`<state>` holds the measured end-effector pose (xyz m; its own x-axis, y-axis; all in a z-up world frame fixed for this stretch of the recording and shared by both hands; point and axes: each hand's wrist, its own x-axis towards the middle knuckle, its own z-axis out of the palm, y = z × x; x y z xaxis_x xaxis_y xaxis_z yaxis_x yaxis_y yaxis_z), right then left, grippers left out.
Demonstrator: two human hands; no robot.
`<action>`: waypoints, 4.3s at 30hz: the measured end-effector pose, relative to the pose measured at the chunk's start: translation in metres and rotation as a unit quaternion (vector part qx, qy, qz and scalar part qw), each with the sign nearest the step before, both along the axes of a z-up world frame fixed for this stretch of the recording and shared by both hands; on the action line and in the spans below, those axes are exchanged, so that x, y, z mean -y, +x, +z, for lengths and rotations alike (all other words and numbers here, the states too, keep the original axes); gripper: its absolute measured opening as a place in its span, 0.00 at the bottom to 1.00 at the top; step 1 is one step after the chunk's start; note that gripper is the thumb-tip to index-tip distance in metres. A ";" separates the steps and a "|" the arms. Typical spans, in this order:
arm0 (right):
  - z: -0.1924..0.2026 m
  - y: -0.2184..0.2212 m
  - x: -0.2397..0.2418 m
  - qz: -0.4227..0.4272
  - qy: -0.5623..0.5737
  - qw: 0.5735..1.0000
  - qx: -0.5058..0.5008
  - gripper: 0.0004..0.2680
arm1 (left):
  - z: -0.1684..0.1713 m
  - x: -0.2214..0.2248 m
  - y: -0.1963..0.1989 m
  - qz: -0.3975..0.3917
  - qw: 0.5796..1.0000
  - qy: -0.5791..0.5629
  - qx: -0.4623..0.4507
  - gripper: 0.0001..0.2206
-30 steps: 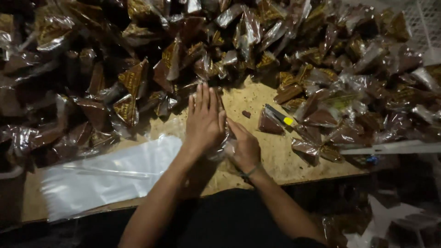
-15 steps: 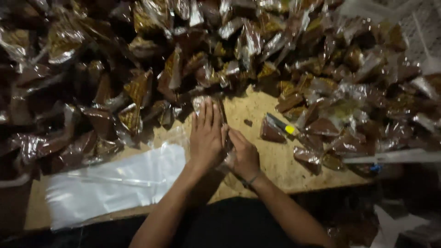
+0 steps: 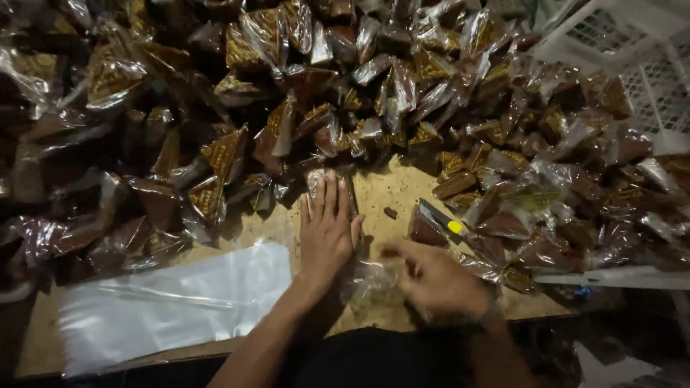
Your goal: Packaging small wrapped snacks into a plastic sleeve and sealing it with a lighter
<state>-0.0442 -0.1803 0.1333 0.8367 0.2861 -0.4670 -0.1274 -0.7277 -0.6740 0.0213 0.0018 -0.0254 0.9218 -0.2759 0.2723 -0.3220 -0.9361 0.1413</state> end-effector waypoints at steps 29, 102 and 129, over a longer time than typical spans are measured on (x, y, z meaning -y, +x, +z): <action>-0.048 0.234 0.022 -0.194 -0.046 0.925 0.323 0.12 | 0.037 -0.017 -0.107 -0.133 0.935 -0.197 -0.265 0.28; -0.167 -0.059 0.006 -0.131 -0.029 0.895 0.425 0.19 | 0.025 0.009 -0.117 -0.268 0.933 -0.228 0.073 0.16; 0.136 -0.025 0.002 0.054 0.159 0.892 0.419 0.10 | 0.138 -0.027 -0.058 -0.284 0.687 -0.666 0.068 0.06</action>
